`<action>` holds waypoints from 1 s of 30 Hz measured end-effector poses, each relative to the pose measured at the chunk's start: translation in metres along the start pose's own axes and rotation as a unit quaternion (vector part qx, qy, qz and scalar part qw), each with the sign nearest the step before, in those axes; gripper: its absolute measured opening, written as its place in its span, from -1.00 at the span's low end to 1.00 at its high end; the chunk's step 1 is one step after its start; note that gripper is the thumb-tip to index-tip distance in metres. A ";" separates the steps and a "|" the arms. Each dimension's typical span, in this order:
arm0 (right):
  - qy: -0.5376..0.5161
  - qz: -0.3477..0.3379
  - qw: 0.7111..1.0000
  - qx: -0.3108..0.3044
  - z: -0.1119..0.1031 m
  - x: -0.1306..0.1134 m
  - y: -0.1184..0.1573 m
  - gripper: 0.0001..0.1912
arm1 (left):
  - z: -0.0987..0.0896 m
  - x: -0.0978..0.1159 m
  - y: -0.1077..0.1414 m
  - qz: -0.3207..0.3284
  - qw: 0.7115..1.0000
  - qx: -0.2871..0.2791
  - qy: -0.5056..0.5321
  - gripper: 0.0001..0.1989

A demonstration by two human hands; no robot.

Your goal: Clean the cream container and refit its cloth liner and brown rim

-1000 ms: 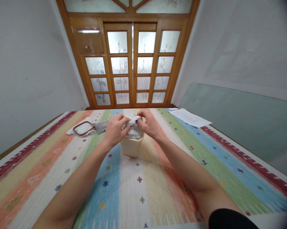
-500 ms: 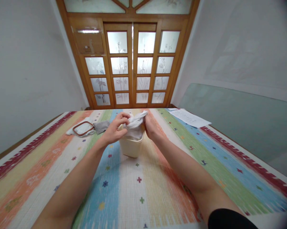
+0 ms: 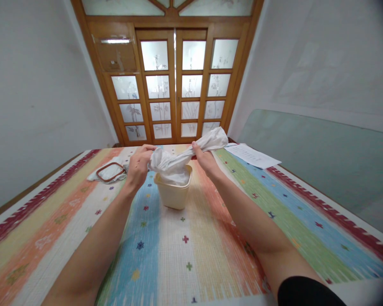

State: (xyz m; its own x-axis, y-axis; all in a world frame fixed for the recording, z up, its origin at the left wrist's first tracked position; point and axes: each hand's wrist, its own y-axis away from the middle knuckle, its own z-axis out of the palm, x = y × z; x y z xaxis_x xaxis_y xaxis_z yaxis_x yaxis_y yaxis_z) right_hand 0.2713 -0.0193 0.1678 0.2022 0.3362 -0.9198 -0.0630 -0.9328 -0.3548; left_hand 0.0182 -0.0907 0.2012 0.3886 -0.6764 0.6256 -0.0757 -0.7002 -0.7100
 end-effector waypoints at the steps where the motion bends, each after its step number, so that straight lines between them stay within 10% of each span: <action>1: 0.020 0.001 1.000 -0.016 -0.003 -0.003 0.000 -0.35 | -0.002 0.003 0.000 -0.009 1.000 -0.019 0.014 -0.60; 7: -0.111 0.017 0.986 -0.123 -0.005 -0.023 0.012 -0.47 | 0.007 0.011 0.003 -0.044 0.986 -0.155 -0.034 -0.62; 14: -0.190 0.003 0.969 -0.155 0.009 -0.020 0.020 -0.68 | 0.027 0.006 0.012 0.017 0.963 -0.153 -0.219 -0.75; 23: -0.194 0.014 0.974 -0.120 0.007 -0.022 0.015 -0.76 | 0.017 -0.025 0.000 -0.103 0.991 0.012 -0.089 -0.74; 30: -0.155 -0.001 0.979 -0.134 -0.014 -0.033 0.010 -0.72 | -0.008 -0.056 -0.015 -0.247 0.957 0.112 0.100 -0.78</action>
State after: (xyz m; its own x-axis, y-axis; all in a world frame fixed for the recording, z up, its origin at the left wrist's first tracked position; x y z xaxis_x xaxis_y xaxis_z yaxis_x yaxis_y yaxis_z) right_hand 0.2778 -0.0410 0.1969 -0.1074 0.3220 -0.9406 0.2047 -0.9187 -0.3379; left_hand -0.0096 -0.0444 0.1798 0.1414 -0.3210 0.9364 0.2800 -0.8943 -0.3489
